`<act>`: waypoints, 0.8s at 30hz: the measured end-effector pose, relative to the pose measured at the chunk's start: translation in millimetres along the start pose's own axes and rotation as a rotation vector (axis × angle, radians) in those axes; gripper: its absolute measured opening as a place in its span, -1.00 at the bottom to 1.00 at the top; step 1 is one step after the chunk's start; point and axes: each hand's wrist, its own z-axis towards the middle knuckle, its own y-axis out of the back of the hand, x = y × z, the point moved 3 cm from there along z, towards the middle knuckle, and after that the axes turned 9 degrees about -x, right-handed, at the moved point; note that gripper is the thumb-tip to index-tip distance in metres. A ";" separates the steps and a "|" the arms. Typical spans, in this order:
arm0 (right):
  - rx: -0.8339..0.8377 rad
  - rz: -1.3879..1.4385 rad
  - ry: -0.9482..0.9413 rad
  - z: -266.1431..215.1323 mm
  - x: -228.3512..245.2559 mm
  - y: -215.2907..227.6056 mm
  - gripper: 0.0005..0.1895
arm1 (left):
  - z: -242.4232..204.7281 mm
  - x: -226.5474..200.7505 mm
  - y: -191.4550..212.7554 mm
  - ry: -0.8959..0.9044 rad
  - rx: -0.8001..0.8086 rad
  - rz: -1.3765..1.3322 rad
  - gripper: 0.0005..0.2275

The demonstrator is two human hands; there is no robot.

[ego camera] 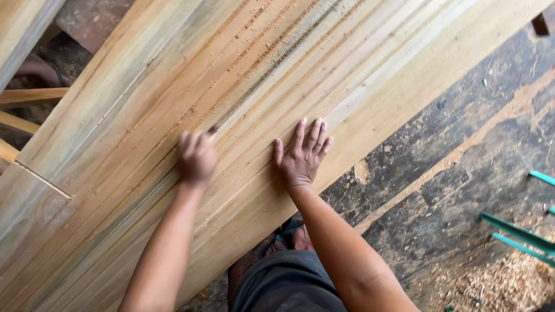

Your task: The person sands the surface of a large wooden panel using a small sanding block. They move the block back and forth along the grain of the wood, covering different sections of the panel.

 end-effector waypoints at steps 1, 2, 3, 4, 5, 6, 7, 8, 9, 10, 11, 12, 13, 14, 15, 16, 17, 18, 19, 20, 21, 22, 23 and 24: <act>-0.016 -0.002 -0.001 5.9 -1.0 -2.1 -0.14 | 23.6 -19.6 -22.4 -0.068 -0.074 -0.132 -0.89; -0.032 -0.005 -0.001 11.0 -1.9 -4.0 -0.14 | 56.1 -41.1 -49.2 -0.092 -0.184 -0.142 -0.90; -0.017 -0.015 -0.004 9.7 -3.2 -4.7 -0.13 | 79.9 -63.5 -68.7 -0.097 -0.244 -0.143 -0.84; -0.002 -0.025 -0.007 6.5 -4.2 -5.1 -0.13 | 105.4 -82.7 -89.2 -0.064 -0.220 -0.236 -0.90; 0.013 -0.032 -0.005 3.2 -4.6 -5.5 -0.12 | 126.8 -100.5 -104.2 -0.035 -0.166 -0.216 -0.87; 0.027 -0.035 -0.014 -1.0 -4.9 -5.0 -0.13 | 132.0 -108.4 -104.7 -0.021 -0.152 -0.203 -0.89; 0.040 -0.036 -0.020 -2.7 -4.6 -4.3 -0.13 | 136.6 -110.5 -100.7 -0.005 -0.141 -0.187 -0.91; 0.054 -0.036 -0.026 -4.6 -4.4 -2.6 -0.14 | 132.4 -108.6 -88.8 0.011 -0.130 -0.171 -0.94; 0.047 -0.034 -0.012 -3.6 -4.6 -1.6 -0.13 | 117.7 -96.5 -68.4 0.007 -0.172 -0.185 -0.90; 0.041 -0.031 0.003 -1.4 -5.4 0.2 -0.13 | 92.7 -78.8 -42.0 0.002 -0.214 -0.198 -0.85; 0.018 -0.020 -0.001 5.5 -0.8 -1.9 -0.12 | 69.3 -57.4 -17.8 -0.005 -0.174 -0.209 -0.78; 0.008 -0.020 0.009 14.7 2.9 -4.9 -0.12 | 48.5 -34.1 3.2 -0.019 -0.179 -0.206 -0.88; 0.018 -0.034 -0.001 11.8 3.3 -2.1 -0.13 | 21.0 -14.0 24.0 -0.013 -0.164 -0.189 -0.84; 0.028 -0.047 -0.011 9.9 3.1 -0.6 -0.13 | 0.1 6.5 37.8 0.029 -0.102 -0.129 -0.90; 0.033 -0.041 -0.018 5.7 1.8 1.3 -0.13 | -19.6 21.4 51.5 0.084 -0.035 -0.107 -0.92; 0.038 -0.034 -0.026 1.1 1.3 2.7 -0.13 | -24.3 29.4 51.7 0.088 -0.007 -0.100 -0.91; 0.049 -0.026 -0.017 -0.4 -1.0 3.7 -0.12 | -25.1 27.7 50.0 0.108 0.018 -0.088 -0.91; 0.044 -0.011 -0.021 -3.0 -2.9 5.8 -0.13 | -16.9 19.8 43.3 0.127 0.042 -0.076 -0.91; 0.019 0.010 -0.019 2.0 -2.4 2.5 -0.13 | 7.4 4.8 27.8 0.060 -0.037 -0.102 -0.97; -0.006 0.031 -0.018 6.9 -2.0 -0.7 -0.14 | 37.2 -15.5 9.8 -0.008 -0.116 -0.128 -0.91; 0.008 0.022 -0.018 8.8 -1.0 -2.4 -0.14 | 68.2 -43.1 -10.2 -0.083 -0.159 -0.190 -0.95; 0.023 0.013 -0.018 9.6 0.0 -4.5 -0.14 | 102.7 -67.5 -34.8 -0.067 -0.157 -0.182 -0.92; 0.042 -0.001 -0.012 4.7 -2.9 -4.6 -0.14 | 134.0 -93.4 -63.5 -0.061 -0.140 -0.203 -0.95; 0.049 0.002 -0.002 -1.5 -5.2 -3.1 -0.15 | 158.4 -122.2 -87.6 -0.053 -0.186 -0.288 -0.87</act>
